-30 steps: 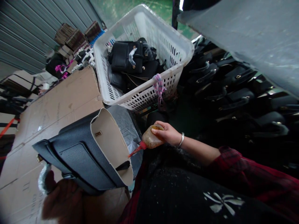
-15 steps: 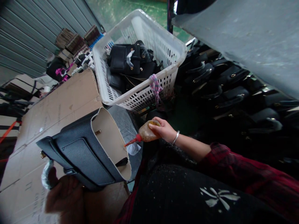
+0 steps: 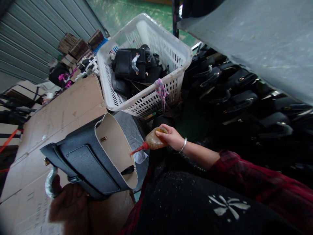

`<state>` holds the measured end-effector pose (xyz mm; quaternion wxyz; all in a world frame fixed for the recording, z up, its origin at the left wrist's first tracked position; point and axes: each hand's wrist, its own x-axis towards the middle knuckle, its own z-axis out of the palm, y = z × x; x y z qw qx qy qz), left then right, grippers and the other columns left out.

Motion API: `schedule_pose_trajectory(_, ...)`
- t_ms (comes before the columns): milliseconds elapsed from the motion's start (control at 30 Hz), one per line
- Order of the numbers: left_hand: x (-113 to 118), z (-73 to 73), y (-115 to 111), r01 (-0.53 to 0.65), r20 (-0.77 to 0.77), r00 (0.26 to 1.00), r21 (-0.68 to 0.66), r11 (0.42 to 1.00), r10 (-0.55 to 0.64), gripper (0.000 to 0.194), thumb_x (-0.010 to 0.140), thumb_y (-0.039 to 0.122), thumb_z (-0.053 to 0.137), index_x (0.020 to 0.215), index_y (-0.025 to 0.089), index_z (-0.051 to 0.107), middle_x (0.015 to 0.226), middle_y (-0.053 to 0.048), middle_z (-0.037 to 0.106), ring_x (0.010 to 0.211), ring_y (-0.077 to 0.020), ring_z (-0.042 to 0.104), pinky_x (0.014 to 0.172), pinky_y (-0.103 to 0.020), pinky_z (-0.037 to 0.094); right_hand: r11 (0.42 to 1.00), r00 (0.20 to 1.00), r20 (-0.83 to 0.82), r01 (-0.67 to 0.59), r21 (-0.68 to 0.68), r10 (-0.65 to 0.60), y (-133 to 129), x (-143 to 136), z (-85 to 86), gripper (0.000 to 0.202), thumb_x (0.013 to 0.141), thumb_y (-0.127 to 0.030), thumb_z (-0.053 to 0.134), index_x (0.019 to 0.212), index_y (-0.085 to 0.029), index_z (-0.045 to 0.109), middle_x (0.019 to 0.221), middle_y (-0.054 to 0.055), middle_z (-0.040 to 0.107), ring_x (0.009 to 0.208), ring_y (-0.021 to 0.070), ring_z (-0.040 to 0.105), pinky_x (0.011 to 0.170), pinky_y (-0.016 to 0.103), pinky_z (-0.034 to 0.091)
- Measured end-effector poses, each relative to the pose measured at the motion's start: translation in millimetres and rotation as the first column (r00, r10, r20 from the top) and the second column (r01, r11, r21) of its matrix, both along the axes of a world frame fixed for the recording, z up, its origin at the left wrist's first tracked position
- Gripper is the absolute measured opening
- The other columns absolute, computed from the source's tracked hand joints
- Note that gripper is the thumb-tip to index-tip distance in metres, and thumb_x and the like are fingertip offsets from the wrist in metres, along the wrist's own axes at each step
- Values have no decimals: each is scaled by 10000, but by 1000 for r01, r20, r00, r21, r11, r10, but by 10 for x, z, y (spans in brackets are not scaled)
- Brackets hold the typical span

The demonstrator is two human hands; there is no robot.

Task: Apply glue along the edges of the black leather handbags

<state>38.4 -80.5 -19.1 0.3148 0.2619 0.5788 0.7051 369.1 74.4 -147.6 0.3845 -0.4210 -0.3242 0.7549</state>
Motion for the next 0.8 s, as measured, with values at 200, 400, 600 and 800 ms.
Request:
schedule_pose_trajectory(200, 38, 29, 23, -38, 85, 996, 2, 999, 38, 488, 562, 159, 513, 1009, 199, 706, 356, 88, 72, 274, -95, 136, 305, -208, 250, 990, 990, -28, -137, -34, 136, -98, 81, -6, 449, 590, -531, 770, 716, -177, 526, 615, -40, 508, 555, 102, 458, 523, 234, 358)
schedule_pose_trajectory(400, 30, 45, 30, -67, 93, 993, -25, 997, 69, 419, 581, 199, 500, 935, 218, 725, 335, 79, 50, 270, -103, 83, 290, -220, 203, 1000, 997, 66, 30, -4, -30, -57, 90, -55, 449, 574, -517, 782, 717, -186, 514, 630, -41, 512, 577, 106, 456, 547, 243, 361)
schedule_pose_trajectory(600, 58, 41, 12, -72, 88, 993, -30, 997, 74, 461, 537, 177, 545, 961, 238, 716, 339, 79, 95, 292, -97, 129, 312, -221, 175, 999, 999, -29, 43, 5, -43, -11, -27, 32, 445, 589, -519, 775, 736, -194, 510, 652, -34, 524, 590, 120, 483, 563, 258, 388)
schedule_pose_trajectory(800, 48, 55, 38, 11, 38, 999, -38, 999, -9, 471, 514, 173, 584, 956, 258, 722, 299, 77, 225, 253, -102, 216, 286, -239, 196, 994, 994, -46, -99, -46, 97, -129, 10, 9, 449, 585, -518, 782, 719, -174, 527, 629, -37, 514, 565, 105, 466, 536, 239, 366)
